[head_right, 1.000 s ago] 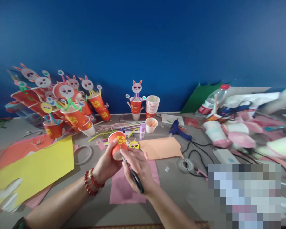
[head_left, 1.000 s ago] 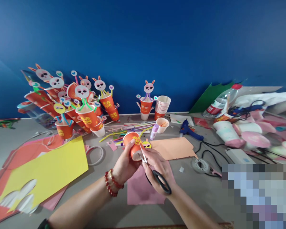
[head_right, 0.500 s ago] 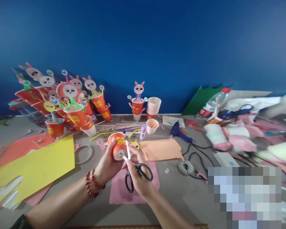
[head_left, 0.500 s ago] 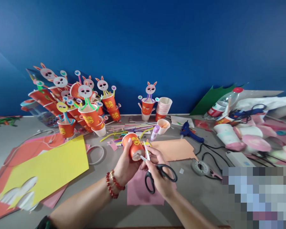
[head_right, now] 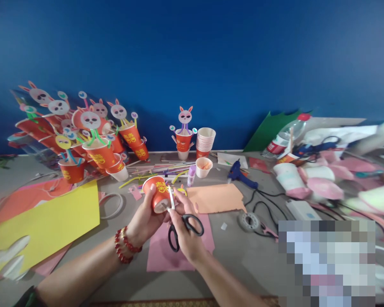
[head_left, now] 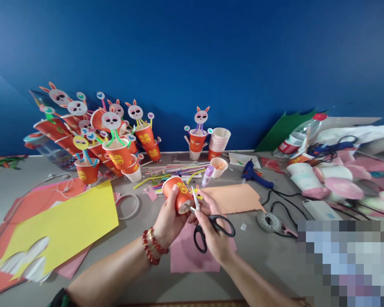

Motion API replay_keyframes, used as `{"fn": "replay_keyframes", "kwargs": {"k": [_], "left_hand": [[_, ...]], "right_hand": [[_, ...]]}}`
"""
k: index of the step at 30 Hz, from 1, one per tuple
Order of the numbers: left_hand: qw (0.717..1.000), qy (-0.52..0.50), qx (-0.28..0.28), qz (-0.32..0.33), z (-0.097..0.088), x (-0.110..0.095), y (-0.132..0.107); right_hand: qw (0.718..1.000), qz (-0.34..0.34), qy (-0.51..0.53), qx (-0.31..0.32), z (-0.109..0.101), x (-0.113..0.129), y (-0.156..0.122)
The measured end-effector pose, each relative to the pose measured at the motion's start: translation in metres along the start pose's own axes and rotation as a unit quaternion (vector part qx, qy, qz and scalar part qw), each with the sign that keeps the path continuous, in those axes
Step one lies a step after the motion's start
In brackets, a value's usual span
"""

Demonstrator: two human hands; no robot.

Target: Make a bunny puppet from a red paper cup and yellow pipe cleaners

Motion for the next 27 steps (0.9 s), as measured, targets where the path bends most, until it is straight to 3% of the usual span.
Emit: {"fn": "replay_keyframes", "kwargs": {"k": [6,11,17,20,24,27], "left_hand": [[1.000,-0.022,0.017,0.000,0.006,-0.004,-0.001],[0.998,-0.041,-0.046,-0.005,-0.002,-0.006,0.000],[0.997,-0.027,-0.075,-0.009,-0.007,-0.005,-0.001],[0.996,-0.041,-0.077,-0.012,-0.008,-0.003,-0.001],[0.996,-0.064,-0.051,-0.035,-0.002,-0.001,-0.002],[0.992,-0.098,-0.076,-0.035,0.000,-0.004,-0.004]], "right_hand": [[0.985,-0.125,-0.119,0.022,-0.005,0.018,0.003],[0.931,-0.278,-0.235,0.000,-0.006,0.036,0.006],[0.898,-0.357,-0.258,-0.008,-0.003,0.040,0.007],[0.915,-0.328,-0.236,0.006,-0.004,0.035,0.007],[0.970,-0.193,-0.145,0.018,-0.012,0.017,0.004],[0.991,-0.119,-0.068,0.008,-0.015,0.005,-0.003]]}}
Point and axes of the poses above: each hand's wrist, its own y-axis towards the middle knuckle, its own z-axis out of the palm, x = y × z, the point moved 6 cm from there along y, towards the middle knuckle, and after that the axes turned 14 degrees about -y, right-handed, at the moved point
